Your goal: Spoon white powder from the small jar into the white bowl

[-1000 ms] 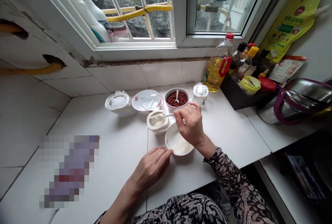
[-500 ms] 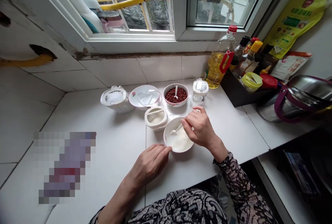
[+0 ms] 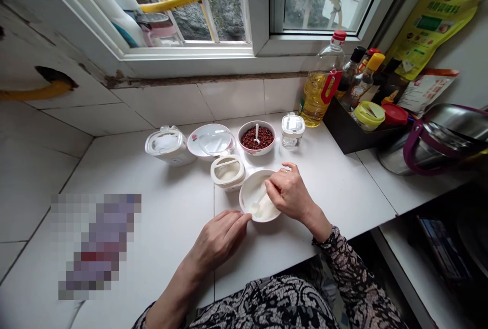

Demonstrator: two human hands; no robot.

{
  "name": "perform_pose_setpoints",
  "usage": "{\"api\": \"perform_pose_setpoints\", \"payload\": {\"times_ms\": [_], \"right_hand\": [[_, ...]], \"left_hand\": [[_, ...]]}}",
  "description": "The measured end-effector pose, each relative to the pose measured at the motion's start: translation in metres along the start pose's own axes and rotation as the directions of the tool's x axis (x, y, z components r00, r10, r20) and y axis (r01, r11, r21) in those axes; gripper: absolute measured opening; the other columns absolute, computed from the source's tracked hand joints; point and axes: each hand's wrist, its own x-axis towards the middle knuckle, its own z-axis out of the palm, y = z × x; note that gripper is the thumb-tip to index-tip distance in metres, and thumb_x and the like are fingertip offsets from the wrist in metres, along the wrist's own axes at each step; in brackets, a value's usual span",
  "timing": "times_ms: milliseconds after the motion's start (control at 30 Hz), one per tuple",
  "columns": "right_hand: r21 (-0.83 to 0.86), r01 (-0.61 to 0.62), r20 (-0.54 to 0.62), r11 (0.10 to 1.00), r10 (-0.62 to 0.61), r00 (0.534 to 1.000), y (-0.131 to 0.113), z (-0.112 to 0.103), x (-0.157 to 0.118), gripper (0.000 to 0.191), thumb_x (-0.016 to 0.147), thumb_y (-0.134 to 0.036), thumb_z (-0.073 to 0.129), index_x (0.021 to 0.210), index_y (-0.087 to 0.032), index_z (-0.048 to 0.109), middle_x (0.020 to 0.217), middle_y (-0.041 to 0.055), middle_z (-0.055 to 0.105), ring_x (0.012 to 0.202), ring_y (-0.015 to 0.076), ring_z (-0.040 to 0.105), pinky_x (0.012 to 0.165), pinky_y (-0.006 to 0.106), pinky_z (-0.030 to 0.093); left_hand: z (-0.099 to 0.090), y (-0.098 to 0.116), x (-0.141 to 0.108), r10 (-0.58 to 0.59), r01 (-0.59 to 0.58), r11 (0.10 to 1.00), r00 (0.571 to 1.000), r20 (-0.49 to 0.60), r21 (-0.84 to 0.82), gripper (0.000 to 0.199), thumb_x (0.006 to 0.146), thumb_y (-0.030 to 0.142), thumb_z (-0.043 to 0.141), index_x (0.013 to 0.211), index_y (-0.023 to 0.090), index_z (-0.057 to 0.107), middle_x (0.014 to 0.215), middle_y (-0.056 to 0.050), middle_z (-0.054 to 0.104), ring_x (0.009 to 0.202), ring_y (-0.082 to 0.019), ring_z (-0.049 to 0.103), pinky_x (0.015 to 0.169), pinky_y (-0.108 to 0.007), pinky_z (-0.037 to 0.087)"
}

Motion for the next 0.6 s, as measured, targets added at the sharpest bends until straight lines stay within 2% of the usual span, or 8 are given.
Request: {"api": "perform_pose_setpoints", "payload": {"times_ms": [167,333,600], "right_hand": [[0.092,-0.123,-0.092,0.988,0.132,0.987,0.006,-0.002,-0.001,0.034,0.095,-0.023,0.048,0.061,-0.022,0.044,0.055,-0.0044,0.051,0.054,0.0127,0.048,0.093,0.039,0.044],[0.238,-0.242,-0.169,0.941,0.285,0.943,0.007,-0.004,0.006,0.033,0.094,-0.030,0.051,0.062,-0.022,0.051,0.061,-0.0004,0.057,0.064,0.0163,0.055,0.070,0.031,0.045],[0.512,-0.304,-0.204,0.803,0.457,0.866,0.005,0.003,0.011,0.041,0.094,-0.047,0.055,0.062,-0.021,0.053,0.054,-0.0031,0.050,0.053,0.0128,0.047,0.056,0.026,0.040]], "left_hand": [[-0.001,0.000,0.001,0.000,0.000,1.000,1.000,-0.003,0.013,0.023,0.097,0.002,0.038,0.107,0.010,0.057,0.073,-0.005,0.064,0.063,-0.016,0.060,0.062,-0.029,0.053],[0.000,0.000,0.001,-0.006,0.006,1.000,1.000,-0.006,0.000,0.025,0.095,0.001,0.038,0.105,0.011,0.058,0.074,-0.005,0.064,0.063,-0.016,0.061,0.061,-0.030,0.053],[0.001,0.001,0.001,-0.021,0.021,1.000,1.000,0.006,0.013,0.024,0.097,0.003,0.037,0.101,0.013,0.058,0.072,-0.004,0.063,0.060,-0.016,0.059,0.061,-0.029,0.053]]}}
